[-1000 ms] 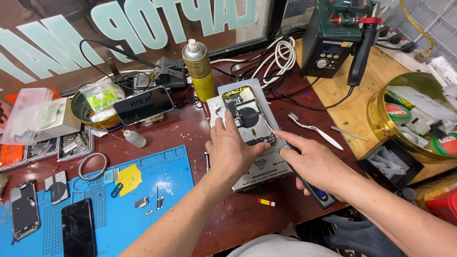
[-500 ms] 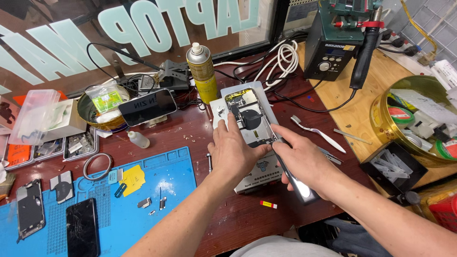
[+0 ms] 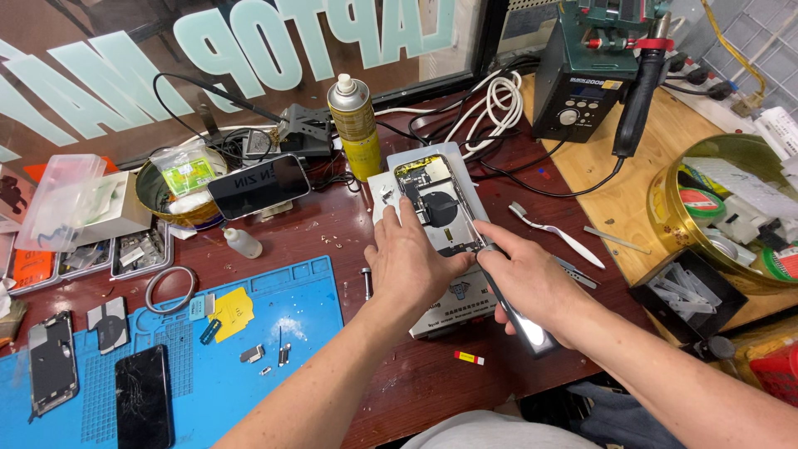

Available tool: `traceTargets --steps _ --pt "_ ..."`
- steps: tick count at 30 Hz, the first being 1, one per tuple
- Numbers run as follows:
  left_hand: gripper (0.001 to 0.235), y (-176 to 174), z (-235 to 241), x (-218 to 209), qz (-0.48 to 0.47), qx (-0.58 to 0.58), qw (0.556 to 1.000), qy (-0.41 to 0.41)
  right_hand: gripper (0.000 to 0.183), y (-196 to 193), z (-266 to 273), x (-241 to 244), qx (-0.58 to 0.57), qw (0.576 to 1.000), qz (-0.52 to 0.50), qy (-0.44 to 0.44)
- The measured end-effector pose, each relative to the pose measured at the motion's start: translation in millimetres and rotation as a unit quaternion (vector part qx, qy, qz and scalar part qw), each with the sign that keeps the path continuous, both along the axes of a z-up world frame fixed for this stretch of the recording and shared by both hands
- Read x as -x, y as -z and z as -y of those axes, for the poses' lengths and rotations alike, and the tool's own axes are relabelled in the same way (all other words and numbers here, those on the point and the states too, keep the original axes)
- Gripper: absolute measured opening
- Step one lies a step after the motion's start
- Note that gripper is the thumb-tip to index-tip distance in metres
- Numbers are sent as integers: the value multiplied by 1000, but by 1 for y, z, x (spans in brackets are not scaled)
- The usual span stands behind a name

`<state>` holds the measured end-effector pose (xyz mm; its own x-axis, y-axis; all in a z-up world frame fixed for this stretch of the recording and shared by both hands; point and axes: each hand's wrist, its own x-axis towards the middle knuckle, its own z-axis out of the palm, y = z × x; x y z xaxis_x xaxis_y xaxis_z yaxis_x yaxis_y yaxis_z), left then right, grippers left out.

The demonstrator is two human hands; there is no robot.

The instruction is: The person disassembles a smartphone, cleans the internal components with a toothbrush, and uses a screwdriver to remove and reposition internal parts. The person handles the phone chassis, circuit board, and screws while working at a cluttered repair bench.

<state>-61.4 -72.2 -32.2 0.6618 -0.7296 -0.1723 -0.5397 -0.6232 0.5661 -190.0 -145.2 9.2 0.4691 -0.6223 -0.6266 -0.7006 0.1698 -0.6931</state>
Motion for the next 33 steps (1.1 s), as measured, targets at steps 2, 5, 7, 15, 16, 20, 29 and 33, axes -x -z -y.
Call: traceTargets --steps 2,5,7,15,16,20,29,33 --pt "123 0 -1 -1 0 -4 1000 0 56 0 -1 0 1 1000 -2 -2" --pt "123 0 0 -1 1 -2 1000 0 56 -1 1 0 -1 1000 -2 -6" --pt "123 1 0 -1 1 1 1000 -3 56 -2 1 0 -2 1000 -2 -7" --pt "124 1 0 -1 -6 -9 1000 5 57 -4 2 -1 -2 1000 -10 -16" --pt "123 1 -1 -1 -12 -13 1000 6 57 -4 2 -1 -1 1000 -9 -16" --pt "125 1 -1 0 2 0 1000 3 57 -4 3 0 2 1000 -9 -19" --pt "123 2 0 0 -1 -14 1000 2 57 -3 3 1 0 1000 -14 -15" --pt "124 3 1 1 5 -21 1000 2 56 0 8 5 -14 1000 7 -11"
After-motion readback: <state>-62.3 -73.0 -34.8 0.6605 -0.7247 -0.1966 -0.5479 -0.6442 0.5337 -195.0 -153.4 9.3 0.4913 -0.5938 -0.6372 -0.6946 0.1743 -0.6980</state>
